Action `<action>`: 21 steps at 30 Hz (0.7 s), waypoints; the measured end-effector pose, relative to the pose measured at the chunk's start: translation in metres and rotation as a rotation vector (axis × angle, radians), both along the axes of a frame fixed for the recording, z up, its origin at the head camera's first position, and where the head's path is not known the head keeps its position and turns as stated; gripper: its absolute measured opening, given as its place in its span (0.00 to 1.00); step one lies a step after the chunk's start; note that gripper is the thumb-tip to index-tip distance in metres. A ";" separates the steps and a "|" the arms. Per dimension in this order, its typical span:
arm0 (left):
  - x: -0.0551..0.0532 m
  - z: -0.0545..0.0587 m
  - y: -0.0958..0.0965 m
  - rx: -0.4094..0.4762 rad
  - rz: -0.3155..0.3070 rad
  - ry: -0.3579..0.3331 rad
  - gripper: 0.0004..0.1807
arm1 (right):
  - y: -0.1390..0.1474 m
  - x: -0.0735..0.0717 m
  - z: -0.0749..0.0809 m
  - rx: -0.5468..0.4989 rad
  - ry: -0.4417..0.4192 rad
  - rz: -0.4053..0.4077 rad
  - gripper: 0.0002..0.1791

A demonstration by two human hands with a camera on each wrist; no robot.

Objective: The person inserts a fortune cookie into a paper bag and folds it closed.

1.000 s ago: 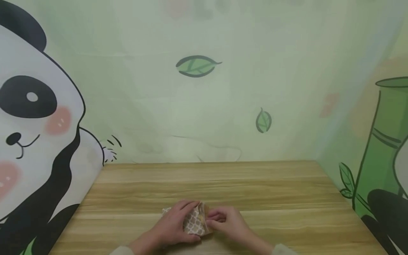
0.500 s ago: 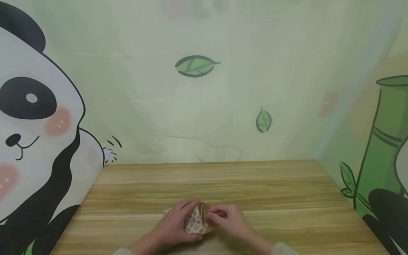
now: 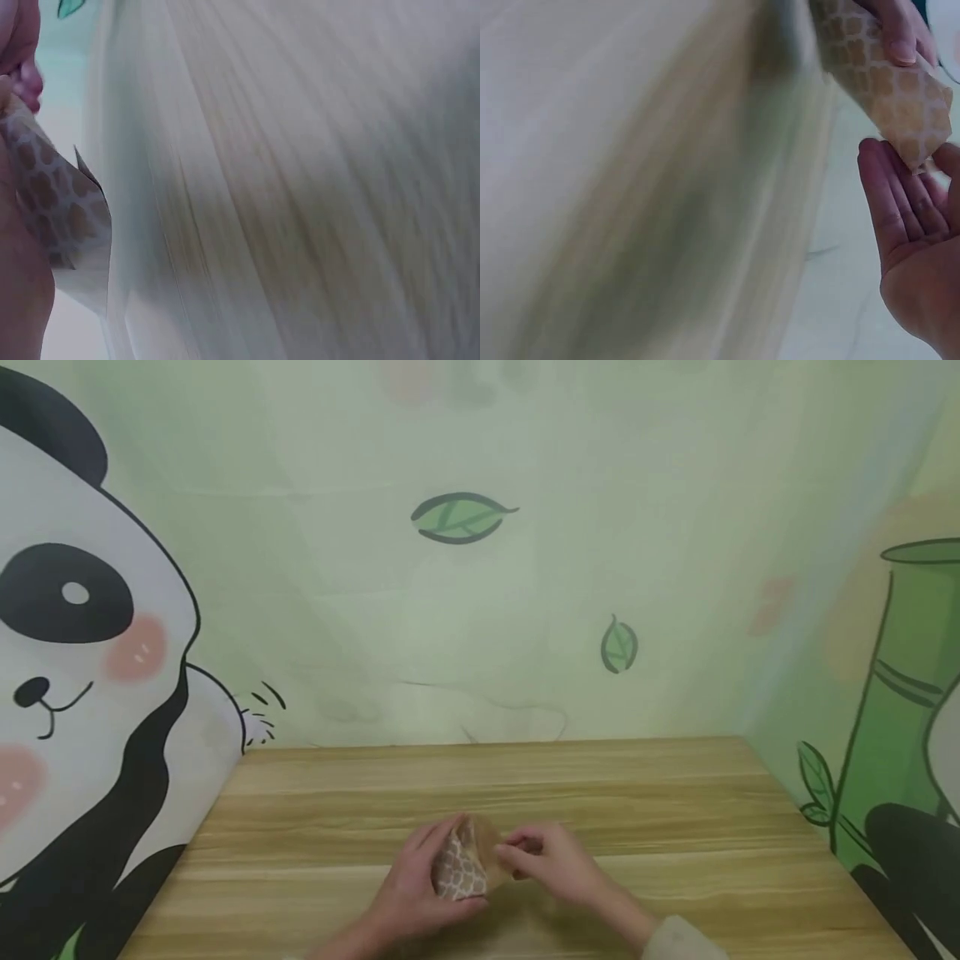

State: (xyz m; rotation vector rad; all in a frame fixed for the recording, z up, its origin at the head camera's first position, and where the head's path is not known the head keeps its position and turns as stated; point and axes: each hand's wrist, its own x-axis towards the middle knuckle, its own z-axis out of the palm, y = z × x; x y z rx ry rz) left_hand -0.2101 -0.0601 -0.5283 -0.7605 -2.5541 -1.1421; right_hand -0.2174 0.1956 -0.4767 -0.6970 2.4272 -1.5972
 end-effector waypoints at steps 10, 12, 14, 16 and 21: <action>0.009 0.010 0.011 0.102 0.015 -0.059 0.65 | 0.004 -0.017 0.034 0.030 0.022 0.065 0.07; 0.008 0.011 0.007 0.139 -0.009 -0.087 0.58 | 0.008 -0.021 0.040 0.074 0.049 0.076 0.07; 0.007 0.014 0.003 0.188 -0.025 -0.119 0.48 | 0.010 -0.026 0.046 0.117 0.088 0.092 0.07; 0.003 0.015 0.000 0.252 -0.042 -0.152 0.37 | 0.013 -0.030 0.050 0.145 0.115 0.105 0.08; -0.004 0.019 -0.001 0.389 -0.057 -0.239 0.24 | 0.013 -0.035 0.055 0.158 0.136 0.127 0.08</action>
